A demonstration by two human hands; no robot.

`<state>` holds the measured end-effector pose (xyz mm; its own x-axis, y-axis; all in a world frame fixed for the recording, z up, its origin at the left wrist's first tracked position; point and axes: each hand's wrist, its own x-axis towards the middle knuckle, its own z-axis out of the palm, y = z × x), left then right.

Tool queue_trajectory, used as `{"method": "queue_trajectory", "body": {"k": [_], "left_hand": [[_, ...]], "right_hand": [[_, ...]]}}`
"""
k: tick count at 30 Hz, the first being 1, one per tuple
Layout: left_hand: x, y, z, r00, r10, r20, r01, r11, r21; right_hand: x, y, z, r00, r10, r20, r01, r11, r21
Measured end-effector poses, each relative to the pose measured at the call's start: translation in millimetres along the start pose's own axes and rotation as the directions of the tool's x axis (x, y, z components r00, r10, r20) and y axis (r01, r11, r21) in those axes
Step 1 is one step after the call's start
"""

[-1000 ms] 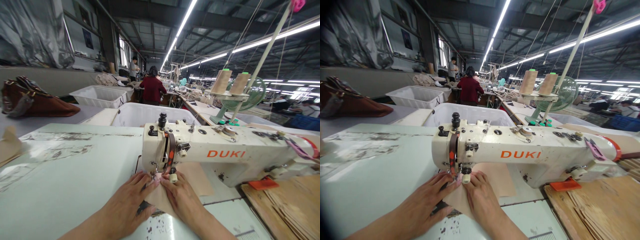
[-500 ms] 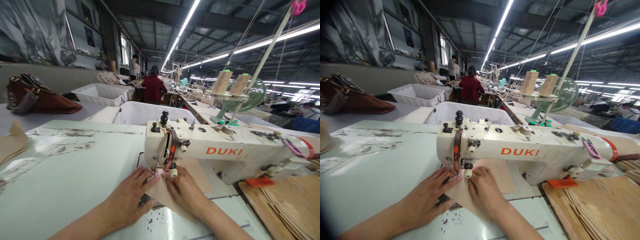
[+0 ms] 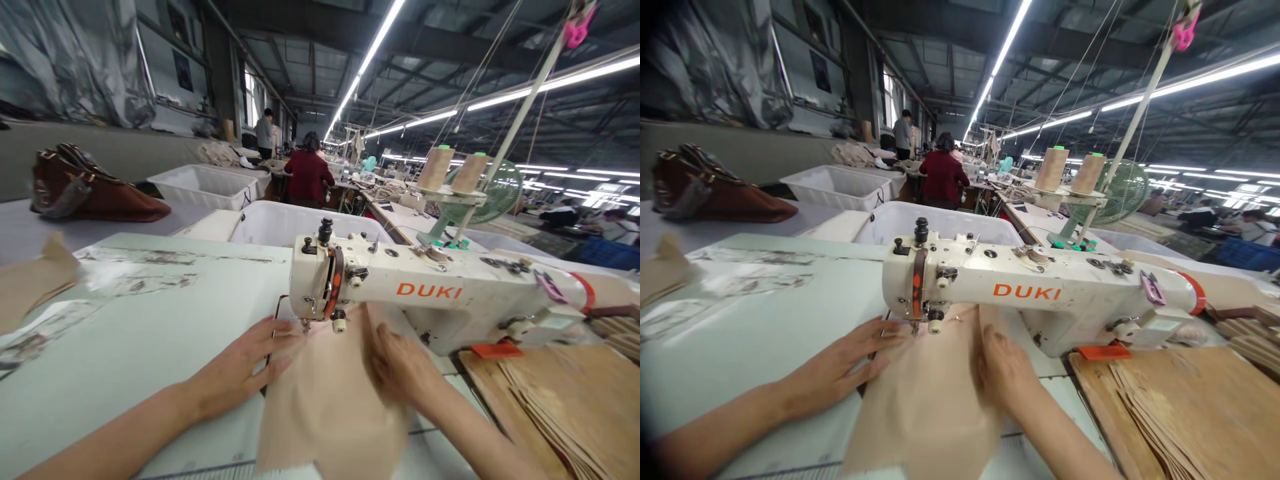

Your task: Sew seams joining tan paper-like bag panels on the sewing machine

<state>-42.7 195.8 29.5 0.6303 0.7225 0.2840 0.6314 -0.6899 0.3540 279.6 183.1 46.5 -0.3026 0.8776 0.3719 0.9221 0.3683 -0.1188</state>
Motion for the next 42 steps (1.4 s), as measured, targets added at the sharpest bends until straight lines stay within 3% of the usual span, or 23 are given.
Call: {"method": "queue_trajectory", "body": {"k": [3, 6, 9, 11, 15, 19, 25, 34, 42], "left_hand": [[0.5, -0.9, 0.3, 1.0, 0.029, 0.003, -0.029, 1.0, 0.008], [3.7, 2.4, 6.7, 0.998, 0.062, 0.009, -0.063, 0.998, 0.031], [4.1, 5.6, 14.2, 0.996, 0.085, 0.009, -0.085, 0.995, 0.054], [3.2, 6.0, 17.3, 0.996, 0.087, 0.01, -0.087, 0.994, 0.062], [2.0, 4.2, 18.5, 0.996, 0.087, 0.023, -0.088, 0.995, 0.055], [-0.1, 4.5, 21.1, 0.995, 0.096, 0.035, -0.099, 0.993, 0.068], [-3.1, 8.5, 24.7, 0.99, 0.136, -0.048, -0.13, 0.985, 0.114], [-1.1, 2.4, 18.6, 0.98, 0.19, -0.053, -0.167, 0.943, 0.287], [-1.0, -8.6, 24.4, 0.985, 0.167, -0.036, -0.151, 0.948, 0.279]], "right_hand": [[-26.1, -23.4, -27.4, 0.997, 0.017, -0.078, -0.024, 0.996, -0.081], [-14.3, -46.1, -35.8, 0.993, -0.056, -0.104, 0.046, 0.994, -0.095], [11.8, -58.2, -10.8, 0.967, -0.224, 0.123, 0.222, 0.974, 0.031], [20.3, -62.9, 15.4, 0.936, -0.268, 0.229, 0.253, 0.963, 0.092], [13.4, -71.0, 50.5, 0.955, -0.188, 0.232, 0.168, 0.98, 0.103], [7.3, -70.1, 50.1, 0.958, -0.187, 0.215, 0.158, 0.977, 0.144], [12.9, -62.7, 42.4, 0.941, -0.248, 0.229, 0.218, 0.964, 0.148], [18.0, -62.9, 56.1, 0.935, -0.288, 0.208, 0.275, 0.957, 0.09], [20.1, -62.4, 64.4, 0.952, -0.26, 0.164, 0.25, 0.965, 0.078]]}}
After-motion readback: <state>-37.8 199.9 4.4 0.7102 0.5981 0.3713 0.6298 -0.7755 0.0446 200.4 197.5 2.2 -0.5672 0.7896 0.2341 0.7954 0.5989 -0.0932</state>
